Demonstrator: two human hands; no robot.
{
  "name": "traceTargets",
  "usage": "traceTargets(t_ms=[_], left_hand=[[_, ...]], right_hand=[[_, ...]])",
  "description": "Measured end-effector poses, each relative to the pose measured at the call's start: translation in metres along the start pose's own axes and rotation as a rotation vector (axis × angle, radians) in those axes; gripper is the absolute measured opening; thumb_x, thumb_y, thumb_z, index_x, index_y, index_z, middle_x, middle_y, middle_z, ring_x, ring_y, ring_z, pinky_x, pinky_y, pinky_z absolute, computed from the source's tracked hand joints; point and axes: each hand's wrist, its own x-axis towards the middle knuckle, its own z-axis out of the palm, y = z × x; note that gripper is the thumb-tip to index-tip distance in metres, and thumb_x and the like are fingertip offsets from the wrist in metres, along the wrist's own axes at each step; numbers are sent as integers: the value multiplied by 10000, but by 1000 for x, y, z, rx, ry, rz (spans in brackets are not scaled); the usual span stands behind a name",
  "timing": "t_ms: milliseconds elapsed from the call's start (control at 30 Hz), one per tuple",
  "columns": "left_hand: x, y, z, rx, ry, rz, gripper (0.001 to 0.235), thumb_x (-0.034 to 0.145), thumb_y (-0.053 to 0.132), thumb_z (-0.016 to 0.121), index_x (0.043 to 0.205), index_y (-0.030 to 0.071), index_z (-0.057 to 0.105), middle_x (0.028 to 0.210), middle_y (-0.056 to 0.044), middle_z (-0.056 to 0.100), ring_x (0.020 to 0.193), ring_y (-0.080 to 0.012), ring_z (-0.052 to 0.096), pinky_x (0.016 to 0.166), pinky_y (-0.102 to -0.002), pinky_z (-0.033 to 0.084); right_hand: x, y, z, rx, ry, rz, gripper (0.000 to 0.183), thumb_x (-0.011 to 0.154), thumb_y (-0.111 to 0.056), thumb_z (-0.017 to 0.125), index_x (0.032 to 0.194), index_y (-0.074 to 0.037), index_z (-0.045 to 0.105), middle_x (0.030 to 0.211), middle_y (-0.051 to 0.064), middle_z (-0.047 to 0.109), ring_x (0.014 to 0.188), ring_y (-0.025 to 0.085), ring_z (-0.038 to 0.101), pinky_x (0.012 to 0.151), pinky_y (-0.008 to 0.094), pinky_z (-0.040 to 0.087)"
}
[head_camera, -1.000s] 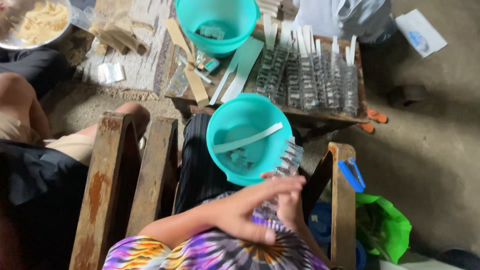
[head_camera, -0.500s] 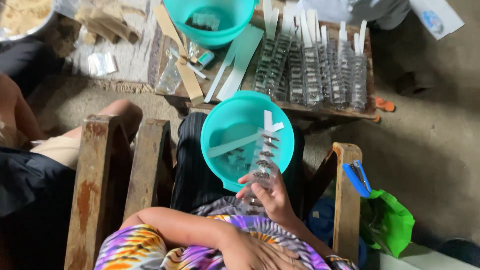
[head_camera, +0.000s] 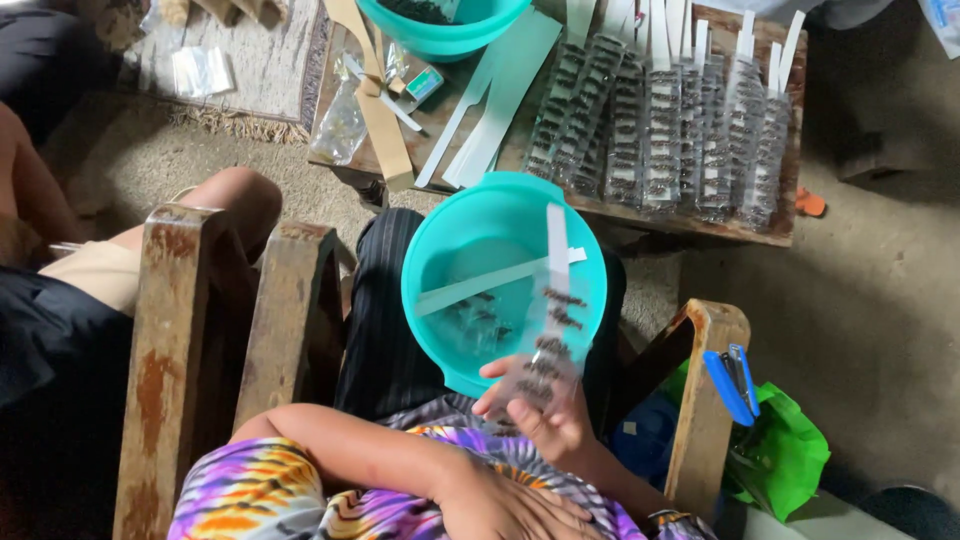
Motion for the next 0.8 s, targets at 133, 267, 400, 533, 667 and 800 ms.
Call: traceTargets(t_ms=[133, 267, 400, 533, 667, 800], left_hand=[[-12, 42, -32, 328, -24, -256, 294, 963, -53, 221, 1137, -80, 457, 1062, -205, 573, 976, -226, 597, 974, -306, 463], [1, 26, -37, 650, -33, -511, 297, 955, 21, 272, 1195, -71, 420, 1153, -212, 501, 1070, -243, 520, 1032, -338, 402], [6, -11, -34, 977, -46, -783, 350, 947, 95, 322, 1253, -63, 384, 1245, -218, 428, 1164, -260, 444, 1089, -371, 342], [-4, -30, -23, 1287, -58, -1081, 435, 939, 169, 372, 1311, -54, 347, 1336, -225, 355, 1258, -277, 368, 1146, -404, 281], [-29, -57, -12, 1592, -83, -1381, 537, 931, 244, 422, 1369, -46, 310, 1427, -232, 281, 1352, -295, 291, 1203, -437, 221], [-20, -133, 12, 1889, -138, -1704, 648, 923, 319, 471, 1427, -38, 273, 1518, -240, 208, 1445, -313, 214, 1260, -470, 160]], right_hand=[[-4, 11, -12, -303, -297, -215, 232, 976, -122, 531, 1147, 21, 597, 1056, 132, 689, 1006, 261, 683, 953, 420, 423], [-21, 34, -32, -579, -548, -265, 279, 983, -176, 528, 1244, -130, 614, 1299, 92, 614, 1220, 336, 570, 1065, 492, 397], [-16, 29, -30, -376, -539, -112, 349, 992, -255, 547, 1285, -66, 556, 1235, 166, 598, 1150, 339, 604, 1005, 436, 469], [-12, 14, -19, -293, -461, 7, 281, 967, -157, 546, 1226, -50, 560, 1184, 147, 631, 1084, 294, 644, 973, 397, 511], [-12, -1, -9, -251, -432, 9, 247, 970, -118, 499, 1176, -33, 606, 1136, 129, 647, 1004, 266, 663, 911, 376, 549], [-21, -1, -6, -340, -432, -39, 251, 975, -146, 504, 1175, -39, 610, 1149, 119, 653, 1052, 277, 653, 938, 383, 528]])
